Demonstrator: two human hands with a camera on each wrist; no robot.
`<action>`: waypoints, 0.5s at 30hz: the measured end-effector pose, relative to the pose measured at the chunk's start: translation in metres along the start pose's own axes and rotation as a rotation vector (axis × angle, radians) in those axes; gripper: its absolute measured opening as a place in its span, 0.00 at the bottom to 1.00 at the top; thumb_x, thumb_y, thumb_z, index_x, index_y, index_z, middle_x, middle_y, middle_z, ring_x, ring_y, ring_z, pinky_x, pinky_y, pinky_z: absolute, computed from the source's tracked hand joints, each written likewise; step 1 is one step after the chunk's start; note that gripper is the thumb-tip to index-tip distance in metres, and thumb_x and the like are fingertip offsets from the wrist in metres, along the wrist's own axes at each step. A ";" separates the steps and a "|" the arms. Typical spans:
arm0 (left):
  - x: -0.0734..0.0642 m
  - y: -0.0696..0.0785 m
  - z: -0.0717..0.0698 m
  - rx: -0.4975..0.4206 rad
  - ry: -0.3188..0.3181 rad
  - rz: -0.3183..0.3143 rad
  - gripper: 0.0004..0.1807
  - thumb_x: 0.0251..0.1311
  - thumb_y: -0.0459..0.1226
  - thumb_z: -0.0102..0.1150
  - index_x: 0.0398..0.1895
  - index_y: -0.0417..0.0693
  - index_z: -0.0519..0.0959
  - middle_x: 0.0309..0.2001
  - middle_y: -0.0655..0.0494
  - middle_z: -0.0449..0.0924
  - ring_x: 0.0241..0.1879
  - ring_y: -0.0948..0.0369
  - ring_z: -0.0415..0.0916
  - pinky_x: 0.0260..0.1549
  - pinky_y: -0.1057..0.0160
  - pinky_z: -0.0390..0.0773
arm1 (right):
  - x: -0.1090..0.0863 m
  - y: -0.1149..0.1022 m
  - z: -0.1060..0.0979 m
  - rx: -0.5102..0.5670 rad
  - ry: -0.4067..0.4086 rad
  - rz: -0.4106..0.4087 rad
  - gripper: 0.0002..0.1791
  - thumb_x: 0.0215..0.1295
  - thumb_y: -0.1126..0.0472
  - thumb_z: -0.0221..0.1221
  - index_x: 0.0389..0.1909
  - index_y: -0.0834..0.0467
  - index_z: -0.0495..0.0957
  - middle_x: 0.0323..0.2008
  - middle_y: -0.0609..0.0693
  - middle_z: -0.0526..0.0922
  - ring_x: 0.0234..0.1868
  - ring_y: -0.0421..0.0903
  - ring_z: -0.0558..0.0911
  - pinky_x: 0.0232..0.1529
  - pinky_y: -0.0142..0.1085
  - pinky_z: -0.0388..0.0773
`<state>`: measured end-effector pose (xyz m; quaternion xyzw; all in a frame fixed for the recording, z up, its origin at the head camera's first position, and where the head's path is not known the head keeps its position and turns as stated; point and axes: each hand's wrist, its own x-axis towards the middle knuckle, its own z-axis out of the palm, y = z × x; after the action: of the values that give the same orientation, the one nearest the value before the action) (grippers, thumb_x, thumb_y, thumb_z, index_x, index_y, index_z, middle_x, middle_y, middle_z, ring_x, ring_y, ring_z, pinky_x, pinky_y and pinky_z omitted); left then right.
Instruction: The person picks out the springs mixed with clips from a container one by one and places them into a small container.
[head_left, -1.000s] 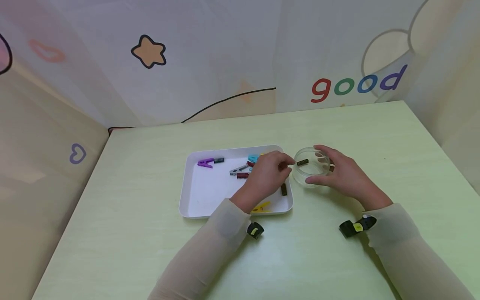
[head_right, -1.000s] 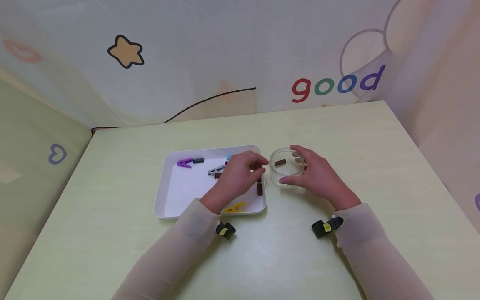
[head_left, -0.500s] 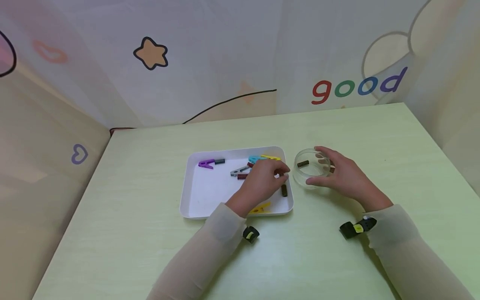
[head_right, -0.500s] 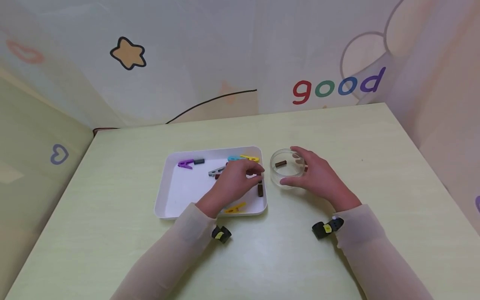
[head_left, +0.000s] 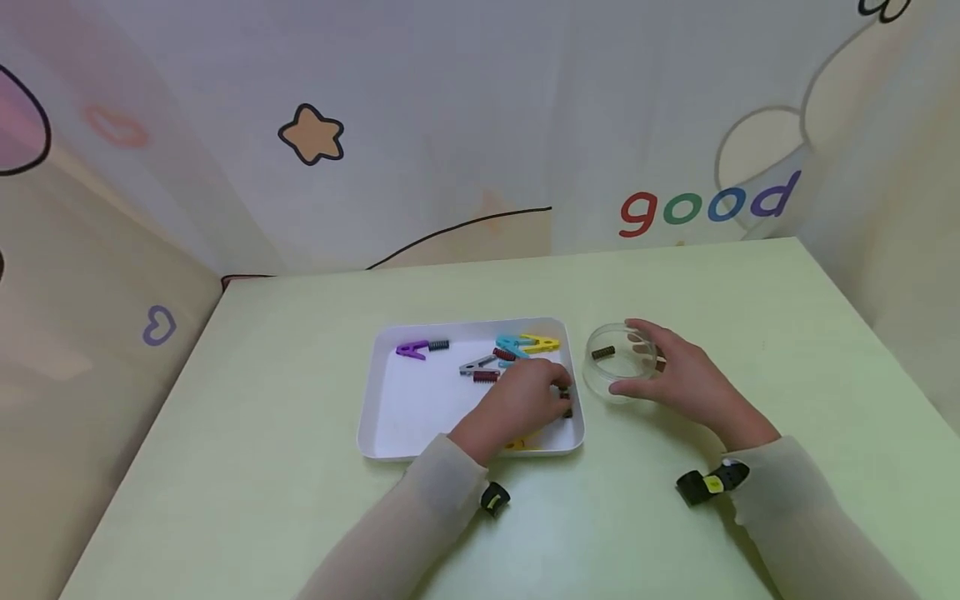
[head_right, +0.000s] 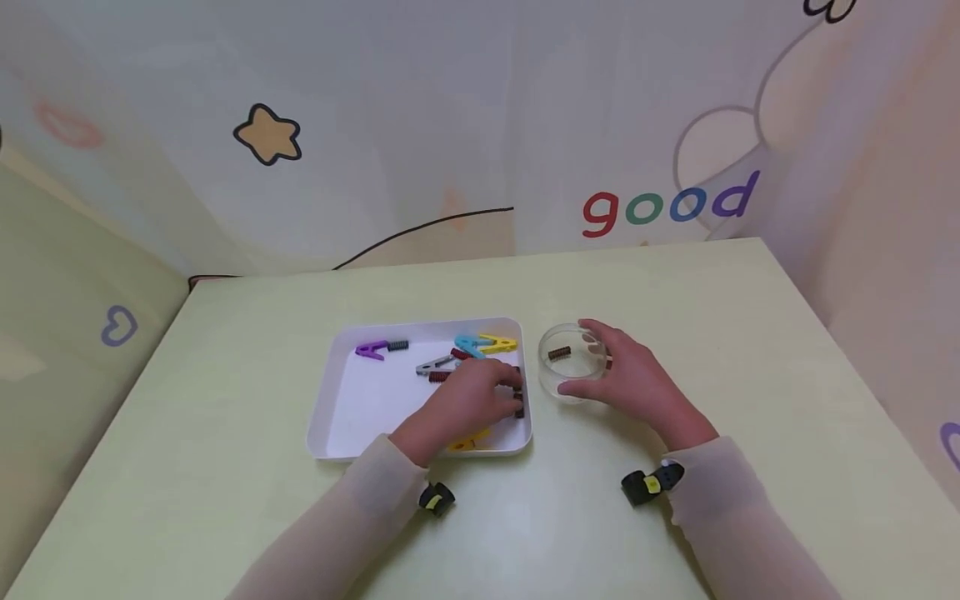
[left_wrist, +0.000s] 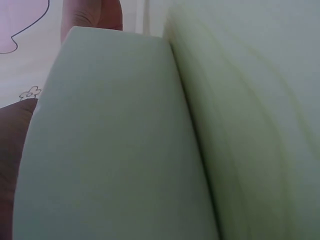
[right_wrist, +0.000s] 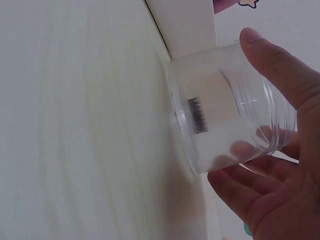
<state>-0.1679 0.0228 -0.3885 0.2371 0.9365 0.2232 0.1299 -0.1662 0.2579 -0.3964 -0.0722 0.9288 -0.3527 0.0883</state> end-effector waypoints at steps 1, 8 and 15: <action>0.000 0.000 0.001 0.024 -0.009 0.011 0.12 0.62 0.42 0.62 0.47 0.52 0.84 0.44 0.62 0.84 0.44 0.66 0.76 0.50 0.68 0.76 | -0.001 0.001 0.001 -0.002 0.002 -0.004 0.59 0.46 0.33 0.69 0.75 0.50 0.51 0.71 0.60 0.61 0.67 0.66 0.66 0.60 0.60 0.70; 0.003 0.001 -0.001 0.123 -0.050 0.061 0.11 0.61 0.41 0.62 0.45 0.51 0.85 0.38 0.63 0.84 0.37 0.65 0.74 0.42 0.69 0.75 | 0.001 0.002 0.002 0.012 0.023 -0.028 0.58 0.47 0.33 0.68 0.75 0.49 0.52 0.71 0.60 0.62 0.67 0.66 0.67 0.60 0.60 0.70; 0.003 0.001 0.000 0.110 -0.070 0.109 0.04 0.59 0.38 0.63 0.35 0.51 0.84 0.27 0.64 0.79 0.31 0.64 0.70 0.32 0.70 0.68 | -0.001 0.001 -0.001 0.010 0.011 -0.018 0.58 0.47 0.34 0.69 0.75 0.49 0.51 0.71 0.60 0.62 0.67 0.66 0.66 0.60 0.59 0.70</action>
<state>-0.1697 0.0248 -0.3889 0.3023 0.9279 0.1698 0.1369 -0.1655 0.2592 -0.3966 -0.0782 0.9268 -0.3584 0.0805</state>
